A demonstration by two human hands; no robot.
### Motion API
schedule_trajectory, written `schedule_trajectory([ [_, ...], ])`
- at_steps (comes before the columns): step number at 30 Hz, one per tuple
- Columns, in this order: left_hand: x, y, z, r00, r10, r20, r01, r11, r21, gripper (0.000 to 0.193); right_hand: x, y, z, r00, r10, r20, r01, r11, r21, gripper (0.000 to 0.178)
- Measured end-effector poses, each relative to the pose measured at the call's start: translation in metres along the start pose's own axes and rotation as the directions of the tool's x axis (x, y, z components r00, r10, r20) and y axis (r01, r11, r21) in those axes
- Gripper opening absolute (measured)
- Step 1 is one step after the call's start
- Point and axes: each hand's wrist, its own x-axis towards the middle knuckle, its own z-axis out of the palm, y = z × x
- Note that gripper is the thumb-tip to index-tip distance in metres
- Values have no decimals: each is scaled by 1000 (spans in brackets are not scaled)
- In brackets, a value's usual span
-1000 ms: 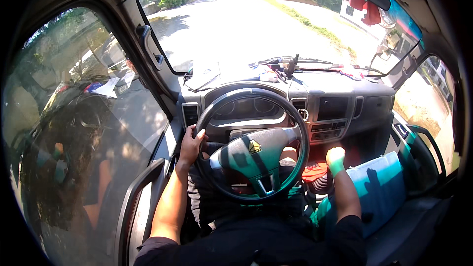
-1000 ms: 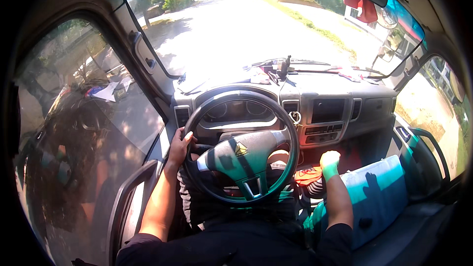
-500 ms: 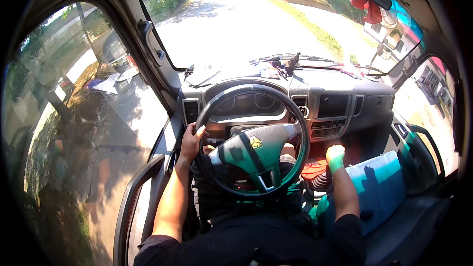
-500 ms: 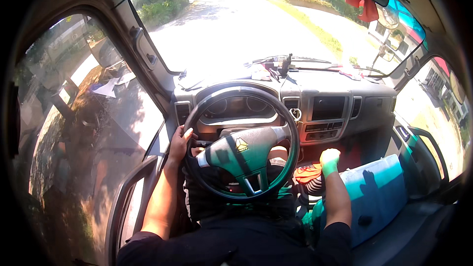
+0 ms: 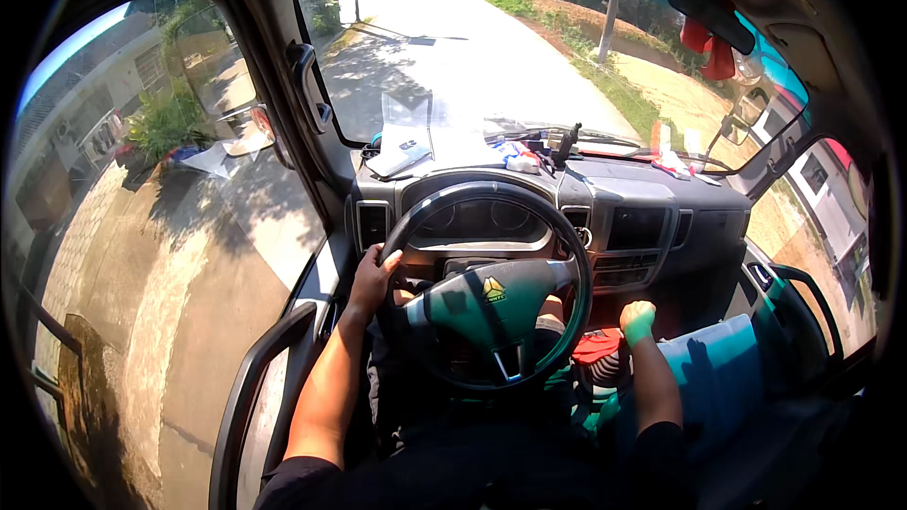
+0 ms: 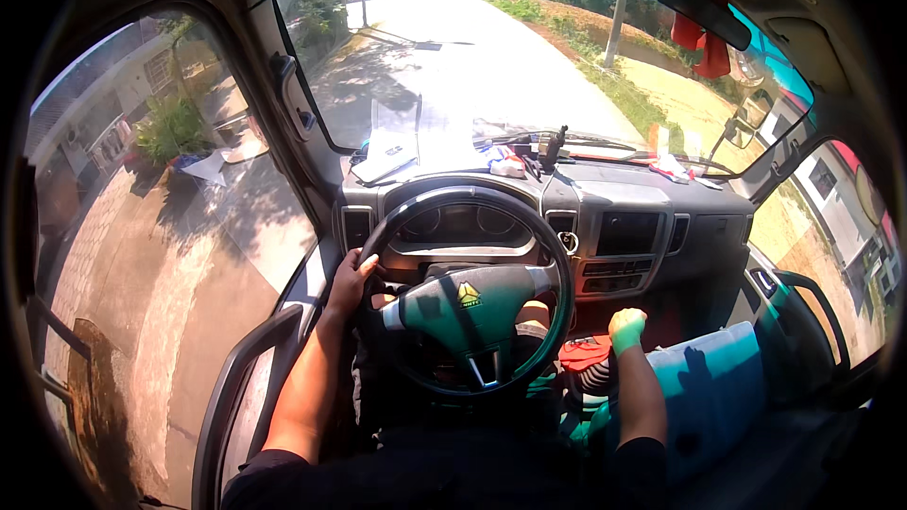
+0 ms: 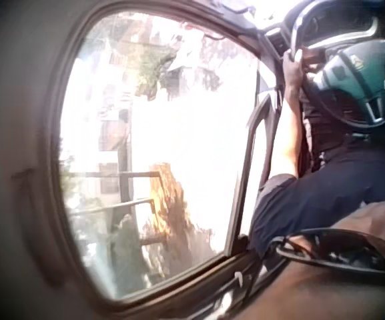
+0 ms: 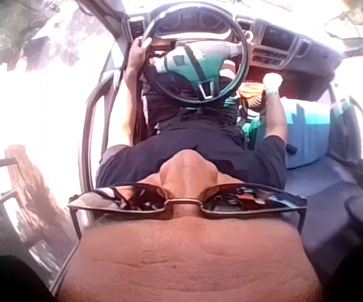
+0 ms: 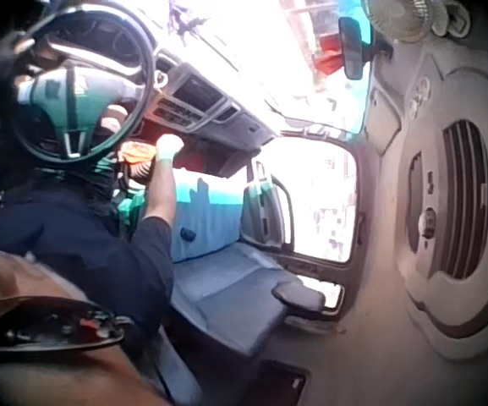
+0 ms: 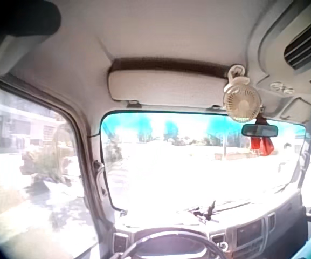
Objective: The person steers the wheel and moves the gear shift to operate a truck while traveling on a paved road.
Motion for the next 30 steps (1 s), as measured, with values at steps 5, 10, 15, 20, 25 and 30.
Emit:
schedule_trajectory([
  [5, 13, -7, -8, 999, 23, 22, -24, 999, 26, 33, 0, -9, -9, 998, 32, -45, -30, 999, 40, 15],
  [10, 23, -3, -4, 997, -5, 74, 2, 999, 51, 38, -2, -4, 1, 998, 40, 38, -42, 998, 55, 13],
  [15, 34, -3, -5, 992, 101, 80, -115, 973, 201, 40, 2, -2, -4, 996, -28, 87, 24, 999, 45, 15],
  [20, 34, 1, -7, 992, 48, 114, -68, 982, 175, 45, 3, -8, -7, 993, 69, 96, -76, 995, 64, 18],
  [25, 34, 1, -7, 992, 76, 98, -95, 972, 216, 47, 7, -6, 0, 999, 49, 25, -51, 994, 93, 17],
  [30, 41, 31, 8, 995, 85, 51, -99, 822, 561, 66, 0, -3, 13, 999, 18, -33, -15, 998, 68, 16],
])
